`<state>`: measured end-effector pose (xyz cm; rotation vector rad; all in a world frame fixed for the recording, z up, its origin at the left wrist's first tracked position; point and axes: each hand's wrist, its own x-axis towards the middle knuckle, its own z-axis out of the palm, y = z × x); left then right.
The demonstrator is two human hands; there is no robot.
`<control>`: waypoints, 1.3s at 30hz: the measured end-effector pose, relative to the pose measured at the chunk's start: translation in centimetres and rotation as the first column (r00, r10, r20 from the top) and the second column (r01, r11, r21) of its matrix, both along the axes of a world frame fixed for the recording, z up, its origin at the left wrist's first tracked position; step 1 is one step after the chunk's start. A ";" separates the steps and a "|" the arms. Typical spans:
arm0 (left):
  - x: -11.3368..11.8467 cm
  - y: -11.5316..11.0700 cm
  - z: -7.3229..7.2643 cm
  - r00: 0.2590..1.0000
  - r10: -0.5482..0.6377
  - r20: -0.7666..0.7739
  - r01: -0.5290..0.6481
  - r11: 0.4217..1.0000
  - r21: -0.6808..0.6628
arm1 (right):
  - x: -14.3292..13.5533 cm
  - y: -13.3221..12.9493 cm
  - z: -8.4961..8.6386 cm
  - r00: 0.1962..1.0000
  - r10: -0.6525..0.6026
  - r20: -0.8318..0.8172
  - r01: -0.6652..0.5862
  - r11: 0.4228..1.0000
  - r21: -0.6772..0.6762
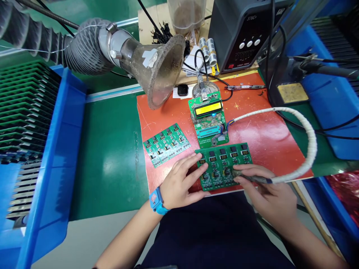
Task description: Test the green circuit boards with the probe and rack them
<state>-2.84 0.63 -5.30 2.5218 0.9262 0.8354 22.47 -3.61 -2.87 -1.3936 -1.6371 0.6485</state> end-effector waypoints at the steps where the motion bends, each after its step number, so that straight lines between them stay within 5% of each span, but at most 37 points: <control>1: 0.0 0.0 0.0 1.000 0.001 -0.002 -0.001 1.000 -0.001 | 0.0 0.0 0.0 1.000 0.001 0.003 -0.001 1.000 0.002; 39: -0.1 -0.1 -0.2 1.000 -0.003 0.013 0.003 1.000 -0.030 | -0.1 0.0 0.3 1.000 -0.002 -0.028 0.002 1.000 -0.017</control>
